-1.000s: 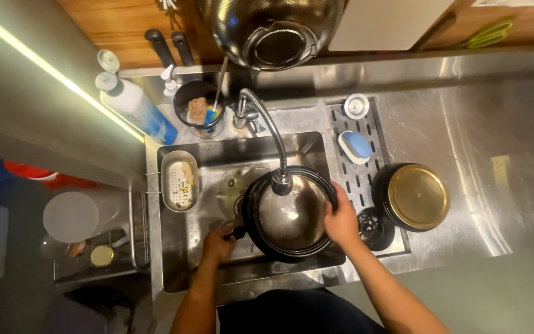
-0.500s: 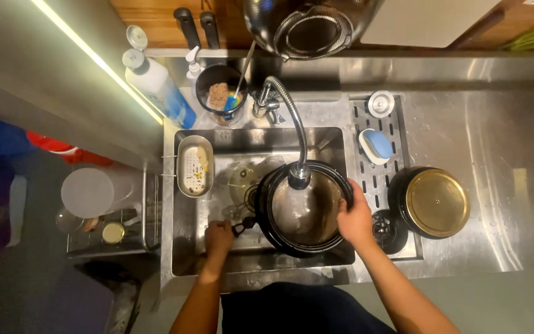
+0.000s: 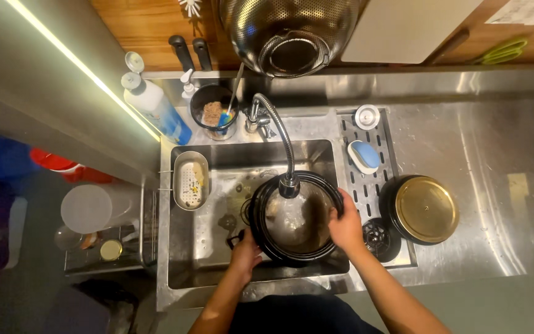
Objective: Cleaning a tea dispenser and wiping the counter in a shop.
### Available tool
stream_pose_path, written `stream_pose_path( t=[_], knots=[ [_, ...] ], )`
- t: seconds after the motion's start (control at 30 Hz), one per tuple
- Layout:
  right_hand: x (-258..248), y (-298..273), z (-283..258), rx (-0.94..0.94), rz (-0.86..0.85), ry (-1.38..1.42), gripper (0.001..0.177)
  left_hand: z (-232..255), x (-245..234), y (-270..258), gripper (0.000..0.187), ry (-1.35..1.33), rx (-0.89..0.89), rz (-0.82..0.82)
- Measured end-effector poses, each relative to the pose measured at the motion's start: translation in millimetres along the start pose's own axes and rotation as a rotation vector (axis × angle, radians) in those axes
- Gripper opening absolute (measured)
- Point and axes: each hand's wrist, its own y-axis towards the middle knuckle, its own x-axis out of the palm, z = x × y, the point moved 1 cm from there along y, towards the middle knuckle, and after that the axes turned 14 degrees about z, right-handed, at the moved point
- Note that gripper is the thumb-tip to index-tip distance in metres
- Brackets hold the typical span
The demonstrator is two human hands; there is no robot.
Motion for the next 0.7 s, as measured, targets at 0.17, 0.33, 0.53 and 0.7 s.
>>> stream_pose_path(
  t=[0.17, 0.33, 0.53, 0.7],
  knots=[
    [-20.5, -29.8, -54.4, -0.447, 0.161, -0.06, 0.042, 24.1, -1.2, -35.7, 0.068, 0.155, 0.12, 0.159],
    [-30.2, -69.7, -119.0, -0.696, -0.287, 0.03, 0.049, 56.0, 2.6, -101.0, 0.06, 0.237, 0.39, 0.259],
    [-14.9, -90.9, -109.1, -0.714, -0.494, -0.004, 0.072, 90.5, 10.2, -144.2, 0.052, 0.323, 0.733, 0.254],
    [-15.7, -96.5, -85.9, -0.439, -0.473, 0.134, 0.055, 123.2, 11.6, -120.4, 0.044, 0.306, 0.677, 0.333]
  ],
)
